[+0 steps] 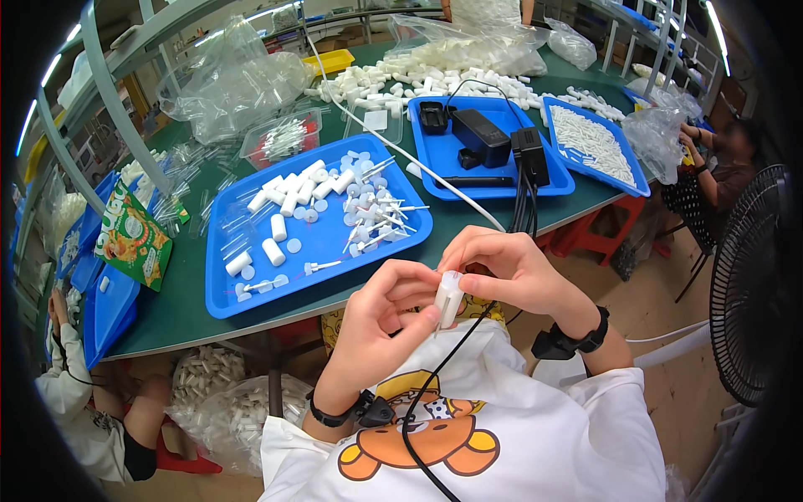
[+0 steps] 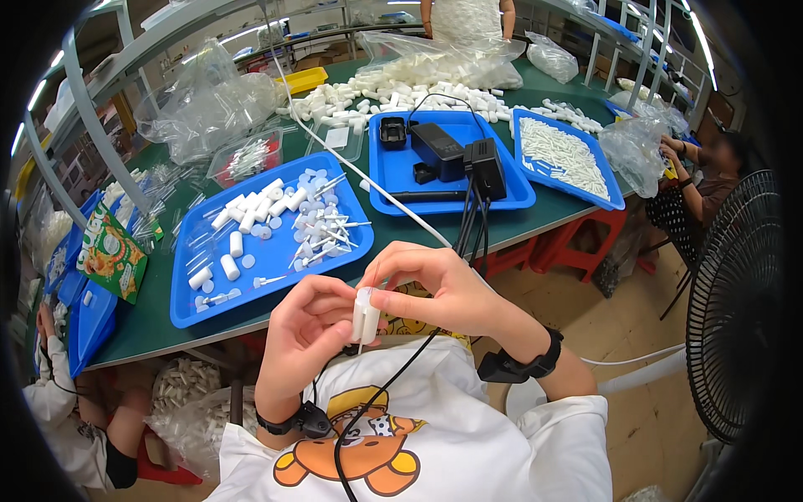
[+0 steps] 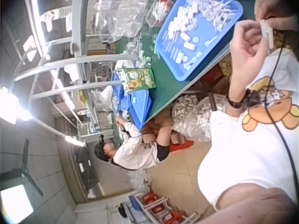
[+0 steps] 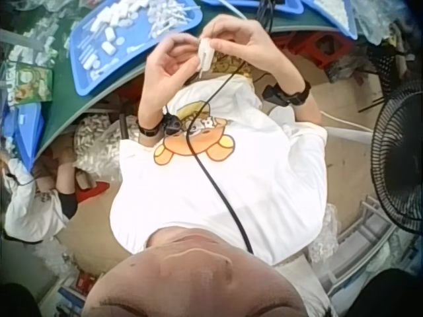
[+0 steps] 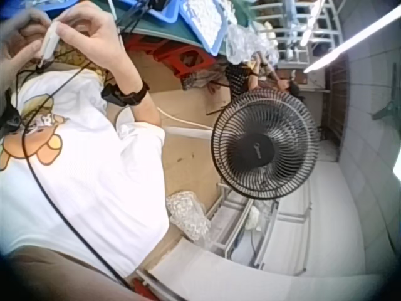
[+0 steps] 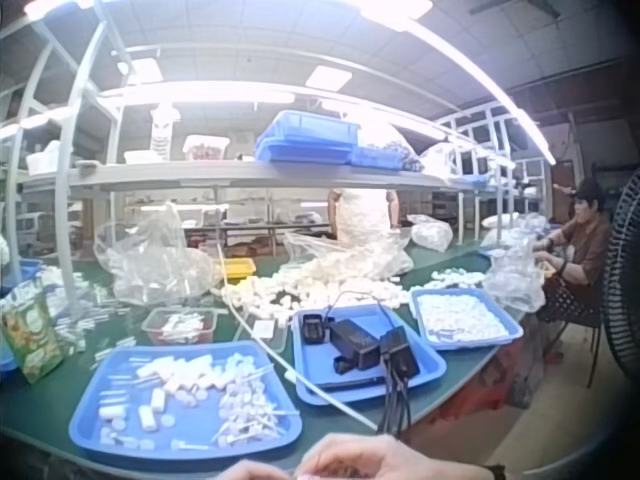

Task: The person assembles small white plastic components by hand at a factory workstation. They repeatedly pick up cylindrical bodies and caps from a blue tray, fit the caps onto the bodies, and place the assembled units back into the tray.

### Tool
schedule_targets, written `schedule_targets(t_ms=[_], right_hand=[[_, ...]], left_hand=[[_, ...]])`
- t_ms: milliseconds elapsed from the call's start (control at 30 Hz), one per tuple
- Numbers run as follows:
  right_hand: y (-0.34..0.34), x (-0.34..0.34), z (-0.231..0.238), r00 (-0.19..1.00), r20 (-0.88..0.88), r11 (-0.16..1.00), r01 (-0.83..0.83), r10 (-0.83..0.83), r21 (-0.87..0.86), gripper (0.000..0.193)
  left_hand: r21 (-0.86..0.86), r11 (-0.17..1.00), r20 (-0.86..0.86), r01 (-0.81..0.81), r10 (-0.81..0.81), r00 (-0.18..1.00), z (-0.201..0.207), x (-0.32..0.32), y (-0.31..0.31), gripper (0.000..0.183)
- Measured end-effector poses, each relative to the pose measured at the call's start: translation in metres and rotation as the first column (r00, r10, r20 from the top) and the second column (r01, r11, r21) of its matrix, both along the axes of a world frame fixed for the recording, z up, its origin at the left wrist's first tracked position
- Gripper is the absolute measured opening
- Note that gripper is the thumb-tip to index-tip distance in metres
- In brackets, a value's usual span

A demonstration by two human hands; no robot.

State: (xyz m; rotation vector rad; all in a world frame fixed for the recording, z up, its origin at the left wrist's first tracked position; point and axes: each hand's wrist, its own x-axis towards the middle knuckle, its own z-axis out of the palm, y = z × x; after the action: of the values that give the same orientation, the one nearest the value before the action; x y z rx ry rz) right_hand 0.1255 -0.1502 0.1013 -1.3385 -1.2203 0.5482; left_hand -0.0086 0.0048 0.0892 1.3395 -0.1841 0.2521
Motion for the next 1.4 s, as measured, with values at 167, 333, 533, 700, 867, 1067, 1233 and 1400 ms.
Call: schedule_targets(t_ms=[167, 333, 533, 700, 867, 1067, 1233, 1400], right_hand=[[-0.001, -0.002, 0.001, 0.999, 0.017, 0.999, 0.039, -0.039, 0.004, 0.016], [0.002, -0.004, -0.001, 0.995, -0.095, 0.999, 0.024, -0.02, 0.032, 0.015], [0.001, -0.001, 0.0, 0.994, -0.104, 0.999, 0.013, -0.008, 0.049, 0.023], [0.001, -0.002, 0.001, 0.996, -0.085, 0.999, 0.011, -0.008, 0.039, 0.032], [0.001, -0.003, 0.001, 0.993, -0.12, 0.998, -0.009, 0.016, 0.056, 0.023], [0.001, -0.003, 0.001, 0.993, -0.116, 0.999, -0.005, 0.011, 0.053, 0.022], [0.001, -0.005, 0.002, 0.992, -0.125, 0.999, 0.005, 0.001, 0.05, 0.021], [0.002, -0.006, 0.0, 0.994, -0.109, 0.999, 0.028, -0.024, 0.035, 0.021]], left_hand=[[0.161, 0.978, 0.05, -0.133, 0.127, 0.991, -0.004, 0.007, -0.005, 0.031], [0.13, 0.976, 0.063, -0.176, 0.169, 0.984, -0.011, 0.012, -0.005, 0.028], [0.139, 0.966, 0.057, -0.219, 0.213, 0.975, -0.009, 0.012, -0.003, 0.026], [0.153, 0.955, 0.083, -0.254, 0.244, 0.966, -0.01, 0.012, -0.002, 0.025], [0.229, 0.912, 0.144, -0.341, 0.315, 0.938, -0.008, 0.012, 0.0, 0.023], [0.242, 0.907, 0.134, -0.345, 0.321, 0.938, -0.008, 0.011, 0.001, 0.022], [0.242, 0.898, 0.165, -0.368, 0.336, 0.927, -0.01, 0.012, 0.002, 0.022], [0.246, 0.895, 0.152, -0.371, 0.343, 0.927, -0.01, 0.012, 0.003, 0.022]])
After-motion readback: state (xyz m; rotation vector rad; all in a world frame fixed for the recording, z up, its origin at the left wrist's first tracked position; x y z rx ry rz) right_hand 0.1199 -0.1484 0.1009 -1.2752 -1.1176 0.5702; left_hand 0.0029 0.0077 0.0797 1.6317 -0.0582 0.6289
